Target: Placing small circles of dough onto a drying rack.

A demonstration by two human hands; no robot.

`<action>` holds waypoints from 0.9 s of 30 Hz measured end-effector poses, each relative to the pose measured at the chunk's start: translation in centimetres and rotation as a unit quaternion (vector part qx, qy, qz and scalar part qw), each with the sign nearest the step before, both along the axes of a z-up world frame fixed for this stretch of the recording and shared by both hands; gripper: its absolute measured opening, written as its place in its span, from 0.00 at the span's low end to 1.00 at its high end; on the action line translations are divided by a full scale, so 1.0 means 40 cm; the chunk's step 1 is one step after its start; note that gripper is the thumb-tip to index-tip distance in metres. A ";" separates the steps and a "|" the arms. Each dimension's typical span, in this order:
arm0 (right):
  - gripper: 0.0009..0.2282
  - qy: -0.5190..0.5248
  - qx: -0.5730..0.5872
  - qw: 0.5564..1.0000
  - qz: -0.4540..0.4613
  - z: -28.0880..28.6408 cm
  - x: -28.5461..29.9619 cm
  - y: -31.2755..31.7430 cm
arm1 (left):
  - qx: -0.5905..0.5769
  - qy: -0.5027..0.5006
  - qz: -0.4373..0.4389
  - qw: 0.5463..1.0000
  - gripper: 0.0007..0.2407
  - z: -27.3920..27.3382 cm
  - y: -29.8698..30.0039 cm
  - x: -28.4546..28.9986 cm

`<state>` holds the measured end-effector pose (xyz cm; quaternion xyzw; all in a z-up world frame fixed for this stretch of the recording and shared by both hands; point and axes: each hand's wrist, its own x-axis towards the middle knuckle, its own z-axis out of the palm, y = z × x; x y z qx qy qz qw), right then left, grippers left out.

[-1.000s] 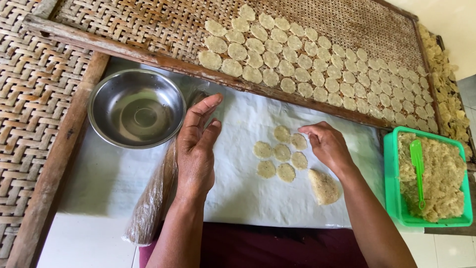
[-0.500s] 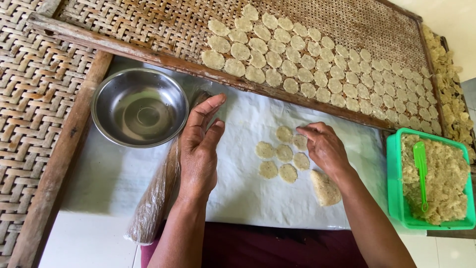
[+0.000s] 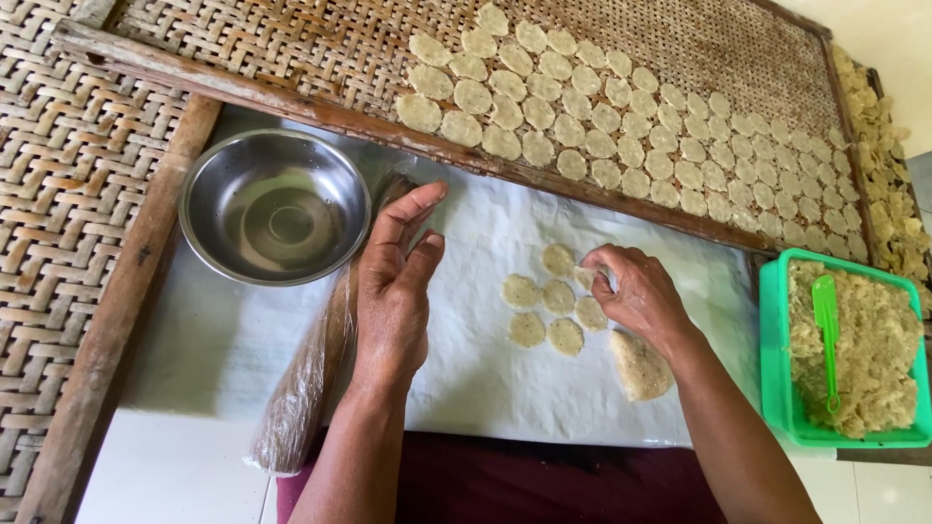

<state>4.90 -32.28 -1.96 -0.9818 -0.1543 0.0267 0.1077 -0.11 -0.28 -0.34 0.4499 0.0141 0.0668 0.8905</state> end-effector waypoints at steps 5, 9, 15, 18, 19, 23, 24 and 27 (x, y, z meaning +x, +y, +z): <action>0.20 0.079 0.036 0.991 -0.098 0.030 -0.001 0.050 | 0.007 0.002 0.001 1.000 0.19 0.001 0.001 0.001; 0.15 -0.014 -0.006 1.000 -0.006 -0.025 0.005 0.006 | 0.010 0.002 0.000 1.000 0.19 0.001 0.001 0.002; 0.08 0.015 -0.091 0.995 -0.046 -0.025 -0.008 0.016 | 0.005 0.004 -0.001 1.000 0.18 0.003 0.001 0.000; 0.06 0.012 -0.099 0.994 -0.034 -0.018 -0.011 0.017 | 0.011 0.002 0.000 1.000 0.18 0.005 0.002 0.000; 0.06 0.012 -0.098 0.995 -0.033 -0.012 -0.010 0.017 | 0.011 0.002 0.000 1.000 0.18 0.005 0.002 0.001; 0.06 0.014 -0.050 0.998 0.029 -0.002 -0.008 -0.002 | 0.008 0.007 -0.002 1.000 0.18 0.000 -0.003 0.001; 0.06 0.016 -0.029 0.998 0.053 -0.002 -0.003 -0.008 | 0.011 0.007 -0.001 1.000 0.18 0.000 -0.003 0.002; 0.07 0.070 -0.064 0.995 0.011 0.012 -0.005 -0.022 | 0.013 0.003 -0.002 1.000 0.18 0.002 -0.005 0.002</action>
